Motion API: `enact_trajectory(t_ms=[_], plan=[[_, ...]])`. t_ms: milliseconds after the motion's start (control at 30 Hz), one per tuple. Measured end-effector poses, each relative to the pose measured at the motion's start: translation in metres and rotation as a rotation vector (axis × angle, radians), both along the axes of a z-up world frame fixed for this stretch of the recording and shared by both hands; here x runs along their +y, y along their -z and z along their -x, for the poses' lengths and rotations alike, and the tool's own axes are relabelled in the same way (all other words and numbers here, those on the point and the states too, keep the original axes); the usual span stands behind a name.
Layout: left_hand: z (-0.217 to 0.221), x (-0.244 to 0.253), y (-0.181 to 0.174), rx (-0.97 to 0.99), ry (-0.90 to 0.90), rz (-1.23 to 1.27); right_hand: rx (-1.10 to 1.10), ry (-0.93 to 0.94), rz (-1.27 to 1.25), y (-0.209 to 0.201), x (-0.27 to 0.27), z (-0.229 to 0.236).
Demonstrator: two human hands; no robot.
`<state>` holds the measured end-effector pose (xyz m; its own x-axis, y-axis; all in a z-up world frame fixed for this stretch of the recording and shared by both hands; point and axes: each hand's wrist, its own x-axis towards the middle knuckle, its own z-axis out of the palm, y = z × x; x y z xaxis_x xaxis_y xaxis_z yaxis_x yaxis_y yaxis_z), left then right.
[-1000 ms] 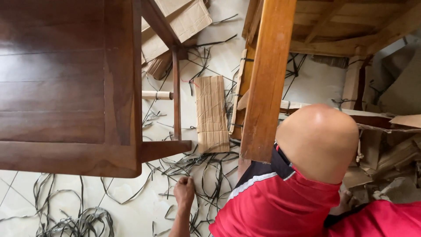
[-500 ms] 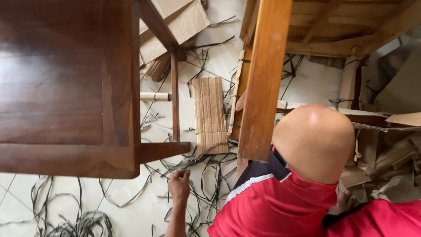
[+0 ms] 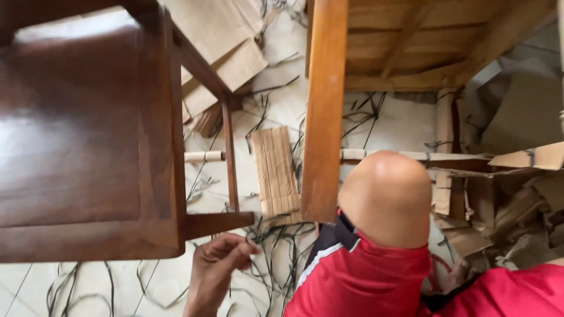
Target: The person wraps a wooden chair leg with corrugated cardboard and secures it using wire ties. They repeatedly loop and twist the wire to fasten the cardboard in place.
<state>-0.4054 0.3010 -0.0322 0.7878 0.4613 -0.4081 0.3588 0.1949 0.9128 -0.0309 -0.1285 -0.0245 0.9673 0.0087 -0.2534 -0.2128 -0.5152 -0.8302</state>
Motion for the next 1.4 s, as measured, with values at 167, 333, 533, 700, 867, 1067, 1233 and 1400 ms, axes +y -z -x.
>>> enact_trajectory(t_ms=[167,333,533,700,867,1067,1233,1400], plan=[[-0.043,-0.034,-0.039,-0.182,0.056,-0.138,0.002,0.132,-0.061,-0.007,-0.012,-0.008],[-0.123,-0.11,-0.114,-0.662,0.114,-0.035,-0.069,0.331,-0.092,-0.02,-0.062,-0.027],[-0.252,-0.194,-0.185,-0.585,0.666,-0.635,-0.65,0.132,-0.358,-0.12,-0.04,0.024],[-0.339,-0.263,-0.179,-0.408,0.821,-0.802,-0.28,-0.32,-0.311,-0.171,-0.02,0.048],[-0.386,-0.278,-0.143,-0.387,0.812,-0.474,-0.197,-0.038,-0.44,-0.14,-0.038,0.02],[-0.412,-0.263,-0.111,-0.34,0.722,-0.159,-0.24,-0.015,-0.589,-0.107,-0.066,-0.041],[-0.45,-0.245,-0.088,-0.293,0.718,-0.459,-0.385,0.119,-0.538,-0.054,-0.076,-0.096],[-0.477,-0.239,-0.046,-0.257,0.605,-0.68,-0.408,0.159,-0.369,-0.027,-0.072,-0.117]])
